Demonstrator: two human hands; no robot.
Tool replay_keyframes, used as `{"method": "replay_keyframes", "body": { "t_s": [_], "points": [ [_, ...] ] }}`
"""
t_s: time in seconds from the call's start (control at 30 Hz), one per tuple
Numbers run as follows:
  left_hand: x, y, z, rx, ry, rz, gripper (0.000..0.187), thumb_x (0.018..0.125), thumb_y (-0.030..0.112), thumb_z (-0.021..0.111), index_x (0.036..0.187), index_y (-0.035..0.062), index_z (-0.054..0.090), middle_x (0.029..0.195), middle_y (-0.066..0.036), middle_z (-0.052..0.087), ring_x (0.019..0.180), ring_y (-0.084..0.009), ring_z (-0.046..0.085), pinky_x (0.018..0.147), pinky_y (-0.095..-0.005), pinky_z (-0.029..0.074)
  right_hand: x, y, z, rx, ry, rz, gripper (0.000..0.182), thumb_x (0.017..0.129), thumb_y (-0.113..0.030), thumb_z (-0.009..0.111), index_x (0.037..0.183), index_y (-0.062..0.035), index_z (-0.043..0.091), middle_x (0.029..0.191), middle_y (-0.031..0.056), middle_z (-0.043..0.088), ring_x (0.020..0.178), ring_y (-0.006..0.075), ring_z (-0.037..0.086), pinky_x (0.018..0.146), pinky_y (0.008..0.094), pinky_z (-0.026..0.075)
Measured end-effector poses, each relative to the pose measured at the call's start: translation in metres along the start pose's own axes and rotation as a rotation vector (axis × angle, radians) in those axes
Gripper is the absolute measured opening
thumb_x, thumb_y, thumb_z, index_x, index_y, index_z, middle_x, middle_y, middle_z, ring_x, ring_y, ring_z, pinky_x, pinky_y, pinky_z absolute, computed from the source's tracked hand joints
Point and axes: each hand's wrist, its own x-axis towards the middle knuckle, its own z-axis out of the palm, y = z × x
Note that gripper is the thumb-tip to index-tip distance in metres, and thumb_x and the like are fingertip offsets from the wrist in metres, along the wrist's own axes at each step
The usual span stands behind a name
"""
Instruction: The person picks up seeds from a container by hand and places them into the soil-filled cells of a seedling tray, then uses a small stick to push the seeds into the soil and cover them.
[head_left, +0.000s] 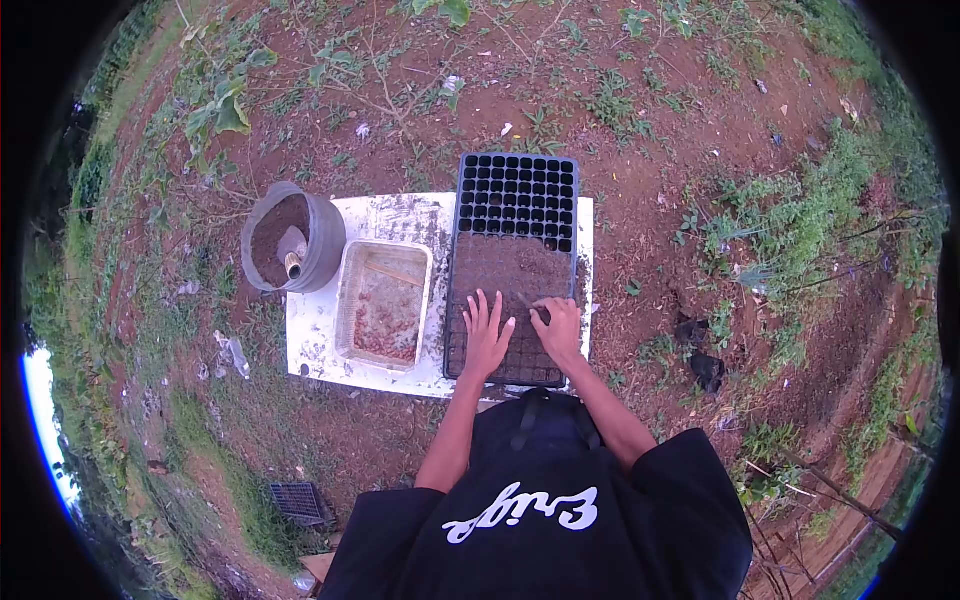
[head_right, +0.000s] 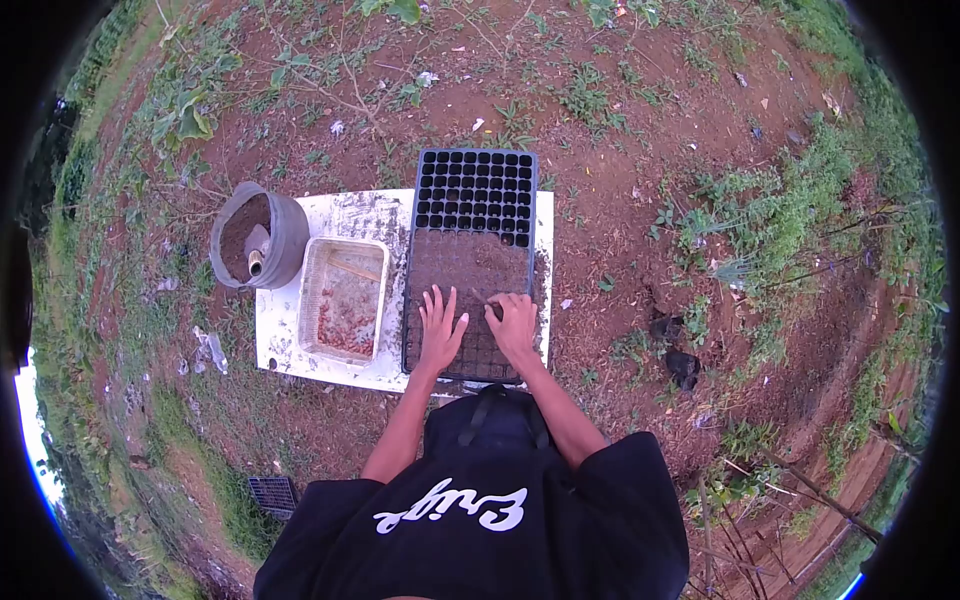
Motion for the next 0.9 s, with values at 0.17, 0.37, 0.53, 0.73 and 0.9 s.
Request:
{"method": "replay_keyframes", "body": {
  "t_s": [0.17,0.37,0.53,0.73,0.9],
  "points": [
    [0.000,0.004,0.016,0.224,-0.106,-0.007,0.099,0.088,0.068,0.049,0.156,0.0097,0.006,0.158,-0.029,-0.005,0.147,-0.0425,-0.007,0.114,-0.0616,-0.004,0.040,0.011,-0.005,0.018,0.186,0.081,0.013,0.076,-0.017,0.076,0.085,-0.0083,0.072,0.088,0.0080,0.070,0.085,0.0298,0.058,0.083,0.0419,0.043],
    [0.004,-0.002,0.019,0.254,-0.199,-0.036,0.121,0.077,0.081,0.050,0.155,0.0064,-0.002,0.158,-0.029,-0.013,0.147,-0.0400,-0.015,0.112,-0.0629,-0.007,0.062,-0.019,0.017,-0.088,0.093,0.117,0.012,0.077,-0.020,0.075,0.086,-0.0121,0.072,0.087,0.0042,0.069,0.093,0.0243,0.052,0.088,0.0404,0.034],
    [0.008,-0.003,0.016,0.270,-0.278,-0.064,0.124,0.075,0.082,0.051,0.155,0.0057,-0.003,0.157,-0.029,-0.014,0.146,-0.0391,-0.018,0.112,-0.0623,-0.008,0.066,-0.025,0.042,-0.115,0.188,0.103,0.010,0.076,-0.018,0.074,0.083,-0.0126,0.071,0.085,0.0036,0.068,0.092,0.0249,0.052,0.085,0.0404,0.033],
    [0.008,-0.004,0.015,0.246,-0.305,-0.064,0.124,0.074,0.081,0.053,0.155,0.0056,-0.003,0.157,-0.029,-0.016,0.146,-0.0390,-0.020,0.111,-0.0637,-0.009,0.069,-0.023,0.048,-0.147,0.267,0.204,0.010,0.075,-0.018,0.075,0.080,-0.0127,0.069,0.083,0.0028,0.067,0.091,0.0246,0.052,0.083,0.0400,0.033],
    [0.009,-0.004,0.016,0.259,-0.318,-0.068,0.125,0.073,0.081,0.055,0.155,0.0064,-0.002,0.157,-0.029,-0.016,0.146,-0.0396,-0.020,0.111,-0.0648,-0.009,0.068,-0.018,0.057,-0.119,0.375,0.278,0.011,0.075,-0.019,0.076,0.078,-0.0129,0.067,0.082,0.0017,0.067,0.090,0.0242,0.052,0.082,0.0398,0.033]
  ]
}}
